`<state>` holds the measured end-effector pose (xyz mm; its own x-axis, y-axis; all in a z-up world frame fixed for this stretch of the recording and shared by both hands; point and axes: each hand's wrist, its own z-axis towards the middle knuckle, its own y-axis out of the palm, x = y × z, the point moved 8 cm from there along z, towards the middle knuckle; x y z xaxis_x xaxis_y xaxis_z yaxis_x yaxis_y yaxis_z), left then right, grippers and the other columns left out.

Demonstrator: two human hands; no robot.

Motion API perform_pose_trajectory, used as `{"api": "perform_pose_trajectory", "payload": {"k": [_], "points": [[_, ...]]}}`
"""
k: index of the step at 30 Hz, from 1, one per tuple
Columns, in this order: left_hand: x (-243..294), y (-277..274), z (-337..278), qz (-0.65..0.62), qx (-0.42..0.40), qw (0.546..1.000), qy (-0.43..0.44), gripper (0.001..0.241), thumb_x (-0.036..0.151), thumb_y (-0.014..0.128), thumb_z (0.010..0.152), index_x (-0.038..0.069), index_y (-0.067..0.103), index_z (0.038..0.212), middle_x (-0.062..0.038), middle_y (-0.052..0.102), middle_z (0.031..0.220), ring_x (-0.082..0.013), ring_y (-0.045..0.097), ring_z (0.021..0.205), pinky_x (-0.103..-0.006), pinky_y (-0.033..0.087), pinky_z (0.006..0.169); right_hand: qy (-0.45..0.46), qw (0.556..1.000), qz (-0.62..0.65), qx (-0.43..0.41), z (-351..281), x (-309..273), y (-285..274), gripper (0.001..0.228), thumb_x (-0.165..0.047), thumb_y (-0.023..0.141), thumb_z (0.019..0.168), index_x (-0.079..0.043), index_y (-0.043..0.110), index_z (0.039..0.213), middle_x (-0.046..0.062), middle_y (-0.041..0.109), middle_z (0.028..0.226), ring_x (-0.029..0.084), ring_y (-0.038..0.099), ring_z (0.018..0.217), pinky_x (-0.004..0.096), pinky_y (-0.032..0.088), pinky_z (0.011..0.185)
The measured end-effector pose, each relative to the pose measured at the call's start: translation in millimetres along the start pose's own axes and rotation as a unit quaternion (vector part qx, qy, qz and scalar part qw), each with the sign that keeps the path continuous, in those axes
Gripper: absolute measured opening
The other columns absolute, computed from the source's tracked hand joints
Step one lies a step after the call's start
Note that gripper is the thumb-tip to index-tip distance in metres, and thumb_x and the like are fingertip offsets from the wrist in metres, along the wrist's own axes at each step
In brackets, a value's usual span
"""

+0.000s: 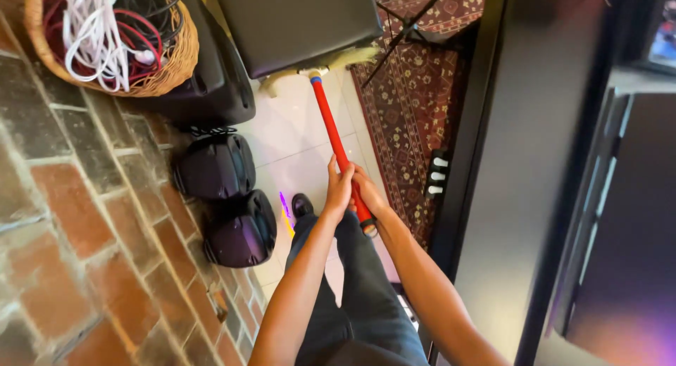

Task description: Sweep the floor around a bar and audio equipment area using a broom and dustpan, then adjust audio settings.

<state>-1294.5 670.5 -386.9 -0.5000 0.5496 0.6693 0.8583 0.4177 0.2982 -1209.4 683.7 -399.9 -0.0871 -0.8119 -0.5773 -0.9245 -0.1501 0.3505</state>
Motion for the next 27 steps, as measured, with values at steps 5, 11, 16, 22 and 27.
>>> {"api": "perform_pose_trajectory", "payload": {"k": [5,11,16,22,27], "points": [[-11,-15,77,0.120,0.100,0.987,0.034,0.071,0.046,0.058,0.100,0.018,0.030,0.158,-0.022,0.064,0.116,-0.0294,0.062,0.088,-0.0404,0.049,0.072,-0.044,0.998,-0.044,0.006,98,-2,-24,0.049,-0.030,0.050,0.105,-0.009,0.048,0.149,0.008,0.067,0.110,0.016,0.063,0.090,0.029,0.054,0.077],[-31,-43,158,0.147,0.156,0.972,0.097,0.074,0.051,0.053,0.101,0.010,0.031,0.158,-0.023,0.050,0.152,-0.0364,0.051,0.140,-0.0418,0.042,0.113,-0.065,0.996,-0.066,-0.014,198,10,-37,0.054,-0.028,0.051,0.106,-0.005,0.044,0.154,0.007,0.064,0.123,0.015,0.061,0.106,0.028,0.052,0.094],[-27,-69,247,0.151,0.151,0.970,0.120,0.060,0.038,0.046,0.105,0.012,0.035,0.158,-0.024,0.055,0.148,-0.0371,0.057,0.134,-0.0419,0.046,0.109,-0.007,1.000,0.026,-0.005,296,23,-50,0.062,-0.025,0.049,0.101,-0.009,0.040,0.160,0.014,0.062,0.125,0.022,0.059,0.105,0.031,0.049,0.094],[-60,-94,321,0.261,0.143,0.952,0.067,0.057,0.025,0.041,0.103,0.015,0.036,0.159,-0.025,0.062,0.136,-0.0388,0.062,0.126,-0.0431,0.049,0.105,-0.037,0.992,0.096,-0.079,370,55,-65,0.060,-0.019,0.052,0.104,-0.003,0.037,0.159,0.014,0.057,0.146,0.020,0.057,0.130,0.029,0.045,0.111],[-114,-107,315,0.280,0.159,0.947,0.005,0.057,0.030,0.043,0.101,0.019,0.040,0.156,-0.025,0.064,0.132,-0.0415,0.062,0.122,-0.0456,0.049,0.102,0.030,0.996,0.083,0.018,372,123,-100,0.061,-0.013,0.051,0.100,-0.005,0.035,0.158,0.015,0.061,0.138,0.021,0.060,0.120,0.030,0.048,0.102]]}}
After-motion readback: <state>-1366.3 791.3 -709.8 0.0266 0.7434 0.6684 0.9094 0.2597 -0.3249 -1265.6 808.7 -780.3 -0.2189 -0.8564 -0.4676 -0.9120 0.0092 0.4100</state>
